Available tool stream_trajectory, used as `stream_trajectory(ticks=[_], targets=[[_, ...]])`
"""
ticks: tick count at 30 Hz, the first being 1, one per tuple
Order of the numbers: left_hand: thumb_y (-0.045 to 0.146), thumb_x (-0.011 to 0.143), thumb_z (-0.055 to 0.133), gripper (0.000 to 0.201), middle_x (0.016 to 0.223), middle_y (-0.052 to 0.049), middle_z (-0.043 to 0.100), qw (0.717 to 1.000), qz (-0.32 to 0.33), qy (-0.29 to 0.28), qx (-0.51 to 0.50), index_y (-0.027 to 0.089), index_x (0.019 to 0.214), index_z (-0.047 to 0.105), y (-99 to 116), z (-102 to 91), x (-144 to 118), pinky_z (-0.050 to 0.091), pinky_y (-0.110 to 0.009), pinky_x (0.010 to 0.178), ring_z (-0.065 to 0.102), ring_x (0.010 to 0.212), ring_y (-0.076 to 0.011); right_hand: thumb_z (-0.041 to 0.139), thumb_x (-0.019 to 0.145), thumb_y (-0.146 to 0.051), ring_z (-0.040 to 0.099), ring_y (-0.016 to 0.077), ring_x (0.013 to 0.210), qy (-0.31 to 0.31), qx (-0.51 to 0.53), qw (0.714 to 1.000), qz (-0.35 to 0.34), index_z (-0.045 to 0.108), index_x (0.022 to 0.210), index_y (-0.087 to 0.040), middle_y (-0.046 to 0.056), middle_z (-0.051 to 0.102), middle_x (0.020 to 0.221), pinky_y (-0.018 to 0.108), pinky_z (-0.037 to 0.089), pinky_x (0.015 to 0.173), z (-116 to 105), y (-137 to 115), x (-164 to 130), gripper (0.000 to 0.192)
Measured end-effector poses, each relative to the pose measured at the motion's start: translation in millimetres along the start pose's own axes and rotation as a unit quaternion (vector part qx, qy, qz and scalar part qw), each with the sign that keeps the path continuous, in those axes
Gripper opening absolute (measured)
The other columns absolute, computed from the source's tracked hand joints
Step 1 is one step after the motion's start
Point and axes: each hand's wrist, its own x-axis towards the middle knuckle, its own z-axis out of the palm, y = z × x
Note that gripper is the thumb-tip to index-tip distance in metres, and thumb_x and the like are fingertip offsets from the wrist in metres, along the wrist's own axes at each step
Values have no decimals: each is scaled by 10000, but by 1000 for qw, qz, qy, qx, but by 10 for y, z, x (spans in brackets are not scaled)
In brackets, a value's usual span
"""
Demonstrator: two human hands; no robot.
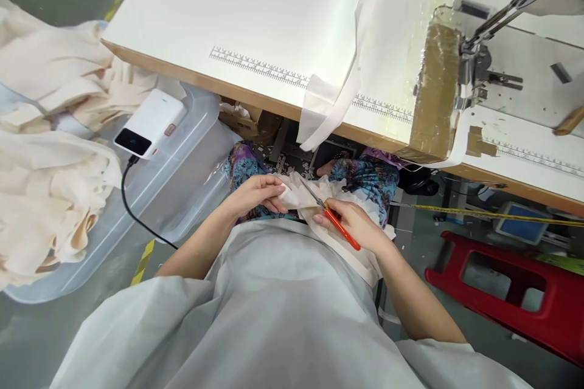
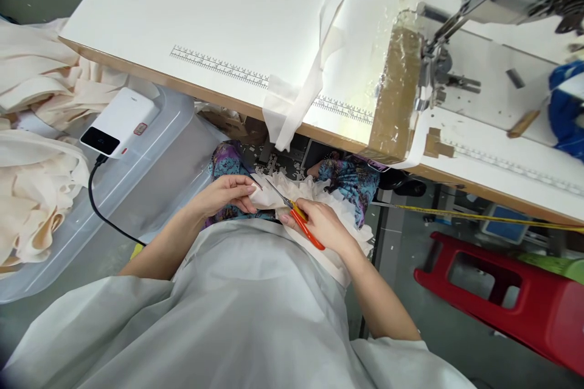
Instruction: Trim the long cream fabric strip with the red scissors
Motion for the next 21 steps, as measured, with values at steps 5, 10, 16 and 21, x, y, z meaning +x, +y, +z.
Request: stream_trajectory(ticks=[5,10,16,21], targets=[[387,859,594,365,866,-72,693,945,152,192,219,143,1127,635,17,-50,155,503,-279,630,629,655,-156,490,879,-618,363,122,564,21,22,999,20,365,680,-220,-36,410,608,251,270,536,-16,38,-69,462],[321,888,588,319,1075,-100,613,777,363,337,388,168,1164,636,189,170,455,463,-330,848,558,942,-207,475,878,-635,388,127,586,55,58,996,35,391,680,-216,-26,439,627,254,307,551,-46,30,-127,471],[319,913,558,155,916,-76,610,761,432,330,354,180,893,622,272,357,771,441,-330,861,543,920,-210,516,863,-633,394,129,603,84,104,990,47,429,698,-212,-30,430,631,253,331,560,-60,21,-202,460],[250,902,488,93,750,-23,603,837,173,456,246,191,885,559,-206,-174,456,445,-257,654,570,695,-167,555,850,-622,457,140,621,89,143,984,53,485,734,-208,-17,494,661,262,381,585,-45,109,-280,436]])
